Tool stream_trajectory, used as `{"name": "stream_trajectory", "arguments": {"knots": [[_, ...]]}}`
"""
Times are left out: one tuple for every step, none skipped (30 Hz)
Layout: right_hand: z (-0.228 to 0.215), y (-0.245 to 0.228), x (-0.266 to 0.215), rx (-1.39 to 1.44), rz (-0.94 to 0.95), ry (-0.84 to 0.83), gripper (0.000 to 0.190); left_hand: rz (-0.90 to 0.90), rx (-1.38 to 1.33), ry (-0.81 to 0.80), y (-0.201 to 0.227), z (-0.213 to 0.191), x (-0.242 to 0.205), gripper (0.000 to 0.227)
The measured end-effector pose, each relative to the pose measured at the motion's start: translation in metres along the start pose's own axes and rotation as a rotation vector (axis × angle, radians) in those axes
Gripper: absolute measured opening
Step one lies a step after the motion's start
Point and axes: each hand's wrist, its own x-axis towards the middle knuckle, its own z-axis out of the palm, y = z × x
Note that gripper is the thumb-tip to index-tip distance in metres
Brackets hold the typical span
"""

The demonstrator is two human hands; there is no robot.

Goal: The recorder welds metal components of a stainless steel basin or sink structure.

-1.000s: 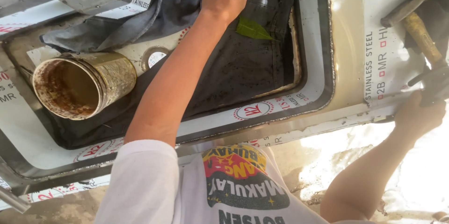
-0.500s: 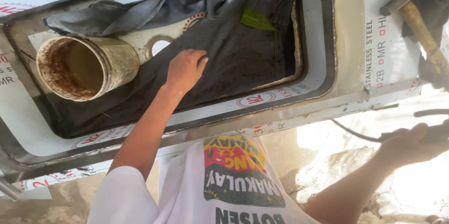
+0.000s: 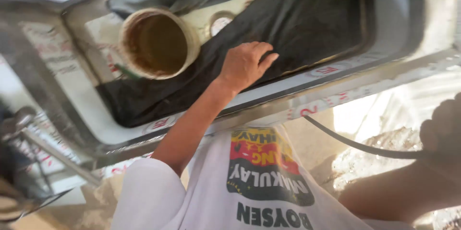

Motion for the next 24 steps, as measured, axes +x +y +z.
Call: {"name": "stream_trajectory", "arguments": {"knots": [[0.087,-0.007,0.000,0.069,0.035,-0.074,0.041,-0.008,0.016,0.010,-0.004,-0.017,-0.011,0.025],[0.174,-0.009,-0.025,0.138,0.071,-0.148,0.042,-0.027,-0.010,0.067,-0.006,-0.032,-0.021,0.021],[0.243,-0.013,-0.079,0.207,0.094,-0.211,0.042,-0.033,-0.047,0.121,-0.007,-0.042,-0.025,0.018],[0.302,-0.011,-0.093,0.211,0.087,-0.218,0.042,-0.026,-0.043,0.128,-0.012,-0.052,-0.028,0.018],[0.351,-0.015,-0.121,0.114,0.042,-0.170,0.040,-0.087,-0.062,0.137,-0.015,-0.059,-0.033,0.015],[0.399,-0.024,-0.153,0.018,-0.001,-0.122,0.039,-0.149,-0.080,0.146,-0.017,-0.064,-0.038,0.013],[0.408,-0.021,-0.156,0.023,-0.010,-0.107,0.039,-0.136,-0.087,0.136,-0.019,-0.070,-0.036,0.013],[0.417,-0.019,-0.156,-0.005,-0.091,-0.198,0.026,-0.169,-0.087,0.138,-0.020,-0.074,-0.034,0.012],[0.427,-0.017,-0.156,-0.038,-0.172,-0.287,0.015,-0.206,-0.086,0.139,-0.021,-0.078,-0.031,0.012],[0.443,-0.030,-0.161,-0.035,-0.176,-0.273,0.015,-0.197,-0.090,0.128,-0.022,-0.081,-0.022,0.012],[0.459,-0.041,-0.166,0.208,-0.084,-0.371,0.026,-0.193,-0.107,0.125,-0.021,-0.084,-0.016,0.012],[0.474,-0.053,-0.171,0.451,0.010,-0.464,0.039,-0.190,-0.124,0.121,-0.021,-0.086,-0.009,0.012],[0.481,-0.050,-0.174,0.455,0.004,-0.445,0.039,-0.182,-0.130,0.103,-0.017,-0.084,-0.002,0.012],[0.489,-0.046,-0.177,0.568,-0.103,-0.371,0.037,-0.173,-0.168,0.091,-0.013,-0.083,0.006,0.013],[0.500,-0.043,-0.177,0.688,-0.214,-0.307,0.038,-0.156,-0.198,0.090,-0.011,-0.084,0.018,0.013],[0.500,-0.029,-0.164,0.699,-0.226,-0.302,0.038,-0.141,-0.194,0.083,-0.014,-0.084,0.029,0.013],[0.499,-0.016,-0.154,0.438,-0.257,-0.266,0.021,-0.120,-0.197,0.076,-0.016,-0.083,0.038,0.017],[0.498,-0.001,-0.143,0.178,-0.283,-0.229,0.008,-0.099,-0.200,0.069,-0.018,-0.082,0.046,0.020],[0.504,0.014,-0.132,0.184,-0.284,-0.216,0.008,-0.093,-0.199,0.056,-0.021,-0.083,0.056,0.020],[0.511,0.029,-0.121,0.181,-0.202,-0.224,0.013,-0.045,-0.166,0.038,-0.024,-0.083,0.066,0.028],[0.518,0.045,-0.110,0.178,-0.123,-0.228,0.022,0.007,-0.136,0.017,-0.028,-0.083,0.077,0.037],[0.520,0.061,-0.103,0.185,-0.127,-0.213,0.022,0.016,-0.139,0.002,-0.028,-0.081,0.085,0.037],[0.525,0.077,-0.092,0.163,-0.128,-0.191,0.022,0.025,-0.124,-0.021,-0.028,-0.079,0.095,0.045],[0.529,0.093,-0.081,0.141,-0.129,-0.169,0.021,0.033,-0.109,-0.044,-0.029,-0.078,0.105,0.053]]}}
